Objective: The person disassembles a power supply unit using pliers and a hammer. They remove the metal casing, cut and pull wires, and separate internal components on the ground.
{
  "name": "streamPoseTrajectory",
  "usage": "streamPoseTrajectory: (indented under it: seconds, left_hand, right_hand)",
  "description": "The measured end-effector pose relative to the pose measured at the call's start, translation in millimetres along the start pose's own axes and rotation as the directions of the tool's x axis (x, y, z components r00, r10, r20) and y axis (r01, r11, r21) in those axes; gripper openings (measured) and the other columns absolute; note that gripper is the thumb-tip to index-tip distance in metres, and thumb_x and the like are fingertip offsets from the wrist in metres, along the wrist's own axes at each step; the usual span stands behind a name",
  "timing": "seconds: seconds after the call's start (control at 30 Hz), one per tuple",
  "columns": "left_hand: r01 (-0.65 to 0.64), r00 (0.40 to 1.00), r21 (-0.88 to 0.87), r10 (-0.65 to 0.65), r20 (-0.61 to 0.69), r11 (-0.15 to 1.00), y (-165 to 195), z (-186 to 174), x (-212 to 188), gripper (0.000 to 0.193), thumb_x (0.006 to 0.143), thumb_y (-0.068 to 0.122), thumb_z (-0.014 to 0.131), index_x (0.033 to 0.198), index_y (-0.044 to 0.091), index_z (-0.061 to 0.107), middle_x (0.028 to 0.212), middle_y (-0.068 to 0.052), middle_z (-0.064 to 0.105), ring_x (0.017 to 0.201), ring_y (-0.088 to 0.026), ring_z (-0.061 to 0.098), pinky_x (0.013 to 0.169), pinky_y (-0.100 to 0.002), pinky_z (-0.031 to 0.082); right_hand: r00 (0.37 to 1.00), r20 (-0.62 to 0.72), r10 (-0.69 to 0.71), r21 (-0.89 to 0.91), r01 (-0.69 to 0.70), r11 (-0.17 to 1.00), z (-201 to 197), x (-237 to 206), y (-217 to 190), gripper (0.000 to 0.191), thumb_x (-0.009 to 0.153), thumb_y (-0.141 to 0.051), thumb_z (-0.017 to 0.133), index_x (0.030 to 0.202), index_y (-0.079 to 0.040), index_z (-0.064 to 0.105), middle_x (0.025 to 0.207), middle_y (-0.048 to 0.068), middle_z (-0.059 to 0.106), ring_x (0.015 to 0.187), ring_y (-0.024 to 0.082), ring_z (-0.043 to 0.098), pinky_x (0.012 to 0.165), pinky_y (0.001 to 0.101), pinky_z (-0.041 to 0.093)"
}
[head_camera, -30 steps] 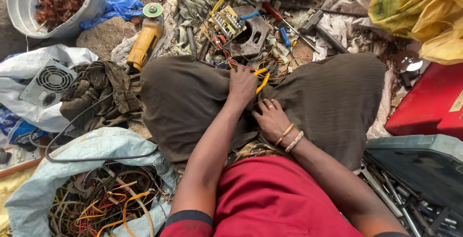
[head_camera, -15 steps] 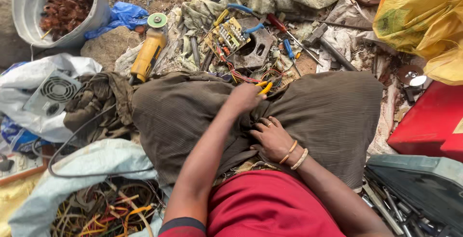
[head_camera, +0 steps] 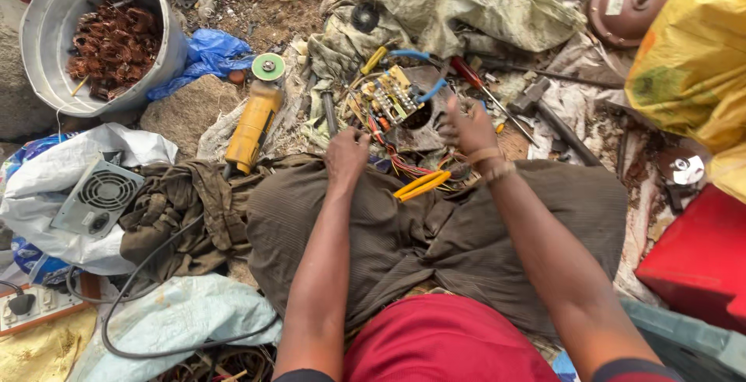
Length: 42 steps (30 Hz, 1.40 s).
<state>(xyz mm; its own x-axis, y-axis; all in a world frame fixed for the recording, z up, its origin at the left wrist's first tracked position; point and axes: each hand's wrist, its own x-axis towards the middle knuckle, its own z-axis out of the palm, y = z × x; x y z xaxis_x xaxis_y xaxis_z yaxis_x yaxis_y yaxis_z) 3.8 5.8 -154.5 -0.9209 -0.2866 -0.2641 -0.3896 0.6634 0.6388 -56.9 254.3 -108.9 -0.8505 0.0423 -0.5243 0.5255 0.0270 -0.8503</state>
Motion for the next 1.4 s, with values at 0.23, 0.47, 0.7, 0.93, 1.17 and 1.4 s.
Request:
streamPoseTrajectory:
  seconds: [0.23,0.47,0.7,0.93,1.17,1.4]
  left_hand:
    - [0.010,0.963,0.021,-0.016,0.271,1.000,6,2,5,0.056,0.091,0.056,0.068,0.113,0.005,0.072,0.097,-0.023,0.074,0.095,-0.037,0.071,0.086,-0.051,0.053]
    - [0.086,0.957,-0.032,-0.073,0.282,0.996,8,24,25,0.063,0.088,0.056,0.076,0.110,-0.003,0.068,0.108,-0.024,0.071,0.100,-0.038,0.070,0.087,-0.053,0.052]
    - [0.092,0.930,-0.230,-0.001,0.366,0.969,1,23,31,0.045,0.082,0.042,0.078,0.103,0.002,0.075,0.099,-0.021,0.076,0.092,-0.032,0.074,0.083,-0.046,0.054]
    - [0.092,0.960,-0.015,-0.085,0.265,0.996,7,19,13,0.060,0.097,0.059,0.064,0.096,0.001,0.079,0.088,-0.018,0.078,0.082,-0.032,0.074,0.080,-0.048,0.055]
    - [-0.153,0.980,-0.347,0.096,-0.177,0.925,1,6,64,0.076,0.090,0.042,0.080,0.144,0.000,0.048,0.133,-0.021,0.061,0.114,-0.034,0.059,0.093,-0.056,0.047]
    - [-0.038,0.999,-0.809,0.009,-0.041,0.586,-9,17,80,0.033,0.095,0.006,0.067,0.128,0.006,0.068,0.121,-0.014,0.075,0.102,-0.022,0.068,0.088,-0.039,0.056]
  right_hand:
    - [0.962,0.072,0.262,0.588,-0.254,0.768,61,63,-28,0.045,0.096,-0.023,0.074,0.126,0.000,0.050,0.099,0.013,0.066,0.083,0.025,0.069,0.077,0.0390,0.066]
    - [0.969,0.151,0.198,0.714,-0.245,0.656,38,22,-34,0.031,0.100,-0.004,0.058,0.129,0.004,0.056,0.097,0.014,0.065,0.085,0.021,0.065,0.079,0.0340,0.063]
    - [0.883,0.344,-0.319,0.665,0.011,0.746,-32,-85,-17,0.054,0.093,-0.013,0.069,0.141,-0.011,0.045,0.115,0.012,0.065,0.091,0.023,0.069,0.061,0.0272,0.057]
    - [0.572,0.788,-0.226,0.595,-0.616,0.516,-49,-129,74,0.055,0.122,-0.021,0.052,0.167,0.003,0.032,0.135,0.045,0.053,0.091,0.032,0.070,0.073,0.0318,0.058]
    - [0.791,0.612,-0.001,0.423,-0.326,0.846,-42,-158,77,0.082,0.093,-0.016,0.065,0.161,-0.005,0.021,0.160,0.024,0.039,0.145,0.036,0.042,0.119,0.0523,0.032]
    - [0.723,0.691,0.003,0.489,-0.470,0.735,-14,-158,73,0.087,0.084,-0.001,0.068,0.157,-0.011,0.022,0.157,0.027,0.039,0.147,0.039,0.040,0.118,0.0622,0.032]
